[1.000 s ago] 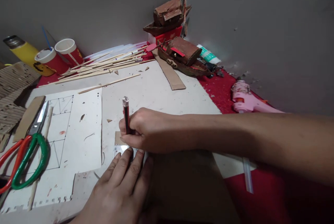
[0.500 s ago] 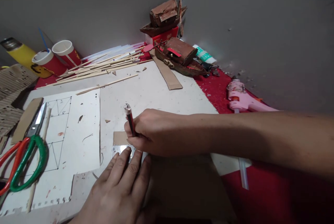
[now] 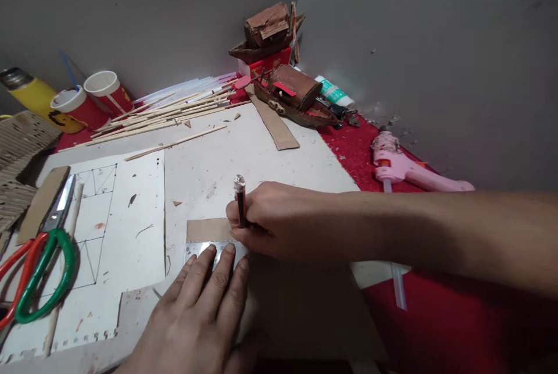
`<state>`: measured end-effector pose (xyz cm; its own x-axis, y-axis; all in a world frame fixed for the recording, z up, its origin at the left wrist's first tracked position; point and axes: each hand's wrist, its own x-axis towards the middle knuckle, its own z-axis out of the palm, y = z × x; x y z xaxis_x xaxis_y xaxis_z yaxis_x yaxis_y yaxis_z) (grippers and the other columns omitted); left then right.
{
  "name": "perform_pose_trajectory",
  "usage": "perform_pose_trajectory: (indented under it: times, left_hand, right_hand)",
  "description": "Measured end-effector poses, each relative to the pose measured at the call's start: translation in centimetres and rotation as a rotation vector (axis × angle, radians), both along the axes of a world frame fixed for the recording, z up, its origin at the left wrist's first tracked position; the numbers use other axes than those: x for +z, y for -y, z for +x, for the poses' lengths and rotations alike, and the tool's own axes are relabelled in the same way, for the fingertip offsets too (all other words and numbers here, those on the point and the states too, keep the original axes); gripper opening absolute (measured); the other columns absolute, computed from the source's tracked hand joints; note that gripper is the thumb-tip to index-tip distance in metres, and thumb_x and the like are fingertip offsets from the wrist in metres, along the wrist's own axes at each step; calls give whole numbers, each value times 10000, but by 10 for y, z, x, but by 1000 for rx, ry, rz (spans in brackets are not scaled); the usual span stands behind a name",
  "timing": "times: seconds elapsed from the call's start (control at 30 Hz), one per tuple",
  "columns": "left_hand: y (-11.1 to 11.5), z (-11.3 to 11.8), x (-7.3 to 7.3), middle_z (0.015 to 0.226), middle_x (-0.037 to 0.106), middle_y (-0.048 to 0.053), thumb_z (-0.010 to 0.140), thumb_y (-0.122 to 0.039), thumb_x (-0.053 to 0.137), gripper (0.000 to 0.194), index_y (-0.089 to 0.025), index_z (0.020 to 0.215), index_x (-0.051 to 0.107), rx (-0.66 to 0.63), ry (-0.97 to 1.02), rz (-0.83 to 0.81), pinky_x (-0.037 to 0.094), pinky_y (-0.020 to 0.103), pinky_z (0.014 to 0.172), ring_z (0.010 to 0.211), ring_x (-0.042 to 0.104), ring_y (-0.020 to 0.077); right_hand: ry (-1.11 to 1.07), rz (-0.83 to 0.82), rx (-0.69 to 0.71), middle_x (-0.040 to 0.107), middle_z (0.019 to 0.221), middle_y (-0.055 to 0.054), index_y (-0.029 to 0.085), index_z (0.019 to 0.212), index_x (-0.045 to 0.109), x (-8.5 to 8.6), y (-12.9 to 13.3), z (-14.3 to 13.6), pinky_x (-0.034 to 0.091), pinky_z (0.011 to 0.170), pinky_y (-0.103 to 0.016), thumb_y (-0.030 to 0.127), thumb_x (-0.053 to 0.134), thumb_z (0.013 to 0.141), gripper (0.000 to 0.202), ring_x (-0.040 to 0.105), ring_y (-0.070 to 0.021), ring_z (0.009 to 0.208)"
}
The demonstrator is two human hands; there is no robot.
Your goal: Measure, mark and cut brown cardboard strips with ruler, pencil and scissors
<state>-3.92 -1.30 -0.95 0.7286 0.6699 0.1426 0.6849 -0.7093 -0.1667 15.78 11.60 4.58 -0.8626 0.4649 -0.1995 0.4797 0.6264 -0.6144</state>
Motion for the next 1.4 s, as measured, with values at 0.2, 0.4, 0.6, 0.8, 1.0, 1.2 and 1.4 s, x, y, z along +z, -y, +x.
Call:
perform_pose_trajectory:
  times: [0.2,0.4,0.6,0.8,1.0,1.2,1.4]
  left_hand:
    - [1,-2,0,1448,563,139,928,-538,510,676,-110,1452,499,-8,-20,-20,597,403,880,1224,603,360]
    - [3,-3,-2,1454,558,139,916,-519,530,689,-112,1470,477,1,-9,-17,593,406,892,1237,594,356]
    - [2,-2,-2,1452,561,132,920,-522,528,669,-125,1457,496,11,-6,-23,589,404,894,1238,595,354]
    - [1,0,-1,1437,576,132,930,-515,518,652,-120,1448,505,5,1,-14,590,405,890,1232,600,350]
    - [1,-1,0,1450,563,128,925,-496,531,648,-118,1450,501,3,2,-16,590,406,885,1236,597,344]
    - [2,-1,-1,1436,578,110,936,-509,540,626,-130,1433,524,-2,25,18,552,407,939,1244,595,329]
    - [2,3,3,1427,588,112,930,-491,578,598,-116,1396,567,-11,26,42,518,393,957,1244,589,321]
  right_hand:
    - [54,35,-17,630,665,-39,129,658,611,1,3,5,303,562,-242,89,489,912,285,392,-101,550]
    - [19,49,-72,580,594,-19,142,621,609,-4,8,10,290,539,-262,114,505,911,310,317,-100,505]
    - [71,57,-123,550,572,3,150,721,629,-3,12,17,261,526,-264,138,496,921,241,312,-110,512]
    - [0,99,-114,548,590,17,167,701,585,-4,17,21,267,528,-264,126,498,929,248,314,-112,530]
    - [-227,86,-190,587,679,-15,162,721,589,-5,23,42,386,619,-254,130,474,957,264,482,-123,621]
    - [-366,39,-632,741,938,-60,207,1064,664,-29,45,86,529,689,-280,322,462,1009,239,702,-185,797]
    - [-299,177,-610,646,1345,-104,253,1310,577,-54,67,114,496,1025,-454,265,515,960,356,596,-314,1256]
